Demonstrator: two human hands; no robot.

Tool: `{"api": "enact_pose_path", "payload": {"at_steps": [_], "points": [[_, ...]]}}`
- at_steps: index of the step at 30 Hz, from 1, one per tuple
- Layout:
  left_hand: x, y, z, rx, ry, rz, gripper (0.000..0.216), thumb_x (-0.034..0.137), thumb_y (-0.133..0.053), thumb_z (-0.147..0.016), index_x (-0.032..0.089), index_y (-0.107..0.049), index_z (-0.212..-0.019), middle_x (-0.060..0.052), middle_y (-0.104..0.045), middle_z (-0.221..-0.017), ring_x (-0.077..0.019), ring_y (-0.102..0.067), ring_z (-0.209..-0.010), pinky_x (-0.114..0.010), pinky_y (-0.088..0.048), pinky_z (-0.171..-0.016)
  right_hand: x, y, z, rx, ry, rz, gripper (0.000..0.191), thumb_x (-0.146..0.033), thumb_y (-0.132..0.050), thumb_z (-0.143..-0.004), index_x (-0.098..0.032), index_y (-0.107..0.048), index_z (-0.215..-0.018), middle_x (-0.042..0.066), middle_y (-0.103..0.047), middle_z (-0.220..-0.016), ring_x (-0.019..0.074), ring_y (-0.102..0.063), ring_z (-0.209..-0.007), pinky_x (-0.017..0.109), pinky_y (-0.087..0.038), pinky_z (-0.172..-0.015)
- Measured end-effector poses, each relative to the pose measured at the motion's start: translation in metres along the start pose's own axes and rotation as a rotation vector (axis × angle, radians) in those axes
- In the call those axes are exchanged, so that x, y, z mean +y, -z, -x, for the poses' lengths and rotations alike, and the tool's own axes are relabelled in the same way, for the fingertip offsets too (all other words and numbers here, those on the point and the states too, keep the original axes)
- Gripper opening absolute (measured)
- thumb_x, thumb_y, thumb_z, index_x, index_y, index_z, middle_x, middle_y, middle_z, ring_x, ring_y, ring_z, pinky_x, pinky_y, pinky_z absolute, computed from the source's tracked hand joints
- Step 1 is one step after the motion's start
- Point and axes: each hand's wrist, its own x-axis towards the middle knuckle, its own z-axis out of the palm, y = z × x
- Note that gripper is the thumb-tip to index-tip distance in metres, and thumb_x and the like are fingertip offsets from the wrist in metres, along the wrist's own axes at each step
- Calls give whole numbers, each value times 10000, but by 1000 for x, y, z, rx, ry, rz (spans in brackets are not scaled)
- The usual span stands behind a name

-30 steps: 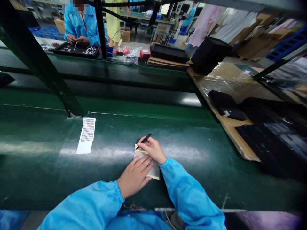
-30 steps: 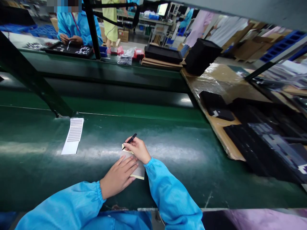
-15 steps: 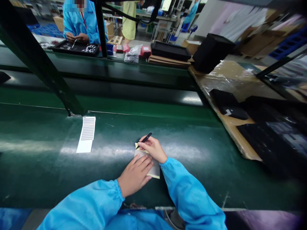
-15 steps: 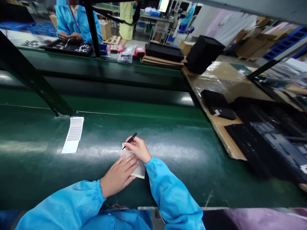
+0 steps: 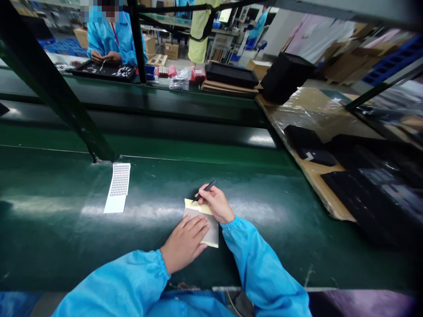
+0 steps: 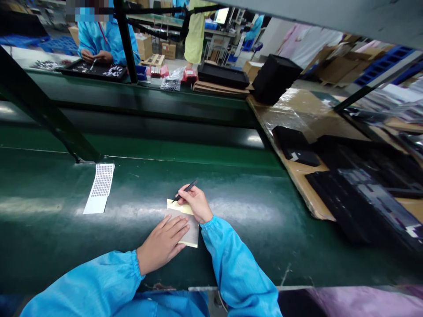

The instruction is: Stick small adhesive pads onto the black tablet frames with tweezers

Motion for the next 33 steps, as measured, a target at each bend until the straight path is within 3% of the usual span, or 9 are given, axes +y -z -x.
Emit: {"api": "enact_pose_path", "payload": {"at_steps": [7, 16, 20, 24, 26, 29, 31, 33], "points": [[-16, 3, 5, 53, 71, -53, 443, 404, -464, -1020, 182, -518, -1399, -83, -549, -1482, -249, -488, -1385, -469, -331, -1191, -2, 18, 1, 92, 21, -141, 454, -461, -934, -562, -203, -632, -783, -4, -720, -709, 81, -579, -502, 206, -490, -498], [-100, 44, 0, 144, 373, -135, 435, 409, -520, -989, 181, -568, -1357, -114, -545, -1481, -283, -486, -1394, -520, -356, -1186, 6, 18, -3, 58, 23, -179, 452, -433, -949, -562, -198, -654, -810, 7, -723, -725, 93, -588, -516, 223, -501, -494], [-92, 41, 2, 261, 280, -135, 404, 385, -508, -993, 192, -583, -1340, -117, -564, -1462, -288, -516, -1370, -522, -410, -1151, 0, 4, 12, 92, 78, -191, 467, -462, -945, -539, -212, -636, -785, 8, -715, -709, 114, -587, -515, 240, -497, -485], [-58, 14, -1, 323, 5, -91, 387, 363, -519, -993, 240, -571, -1356, -72, -598, -1432, -250, -578, -1310, -471, -467, -1121, -8, 10, 40, 252, 287, -187, 403, -507, -891, -614, -251, -622, -770, -19, -667, -730, 109, -525, -492, 245, -451, -445], [-44, 1, -2, 320, -148, -70, 411, 388, -559, -975, 256, -571, -1364, -51, -625, -1403, -229, -607, -1274, -415, -493, -1103, -14, 32, 55, 376, 378, -184, 365, -521, -845, -680, -266, -606, -786, -55, -578, -632, 86, -443, -441, 229, -405, -425], [-28, -11, -5, 312, -322, -58, 419, 427, -597, -950, 277, -596, -1341, -27, -664, -1350, -205, -646, -1216, -326, -530, -1054, -29, 94, 79, 589, 540, -148, 337, -509, -801, -735, -258, -585, -791, -88, -476, -519, 91, -444, -432, 224, -405, -445], [-18, -15, -13, 315, -373, -40, 393, 433, -596, -949, 281, -615, -1311, -23, -685, -1317, -195, -668, -1176, -292, -553, -1012, -42, 147, 93, 807, 687, -9, 324, -475, -812, -727, -230, -609, -787, -59, -577, -563, 118, -560, -507, 257, -489, -537], [-5, -18, -26, 312, -386, -7, 355, 419, -582, -959, 276, -625, -1281, -25, -701, -1284, -193, -683, -1139, -290, -573, -976, -57, 201, 104, 948, 735, 156, 346, -504, -787, -739, -201, -667, -857, 8, -706, -699, 179, -682, -642, 345, -570, -689]]}}
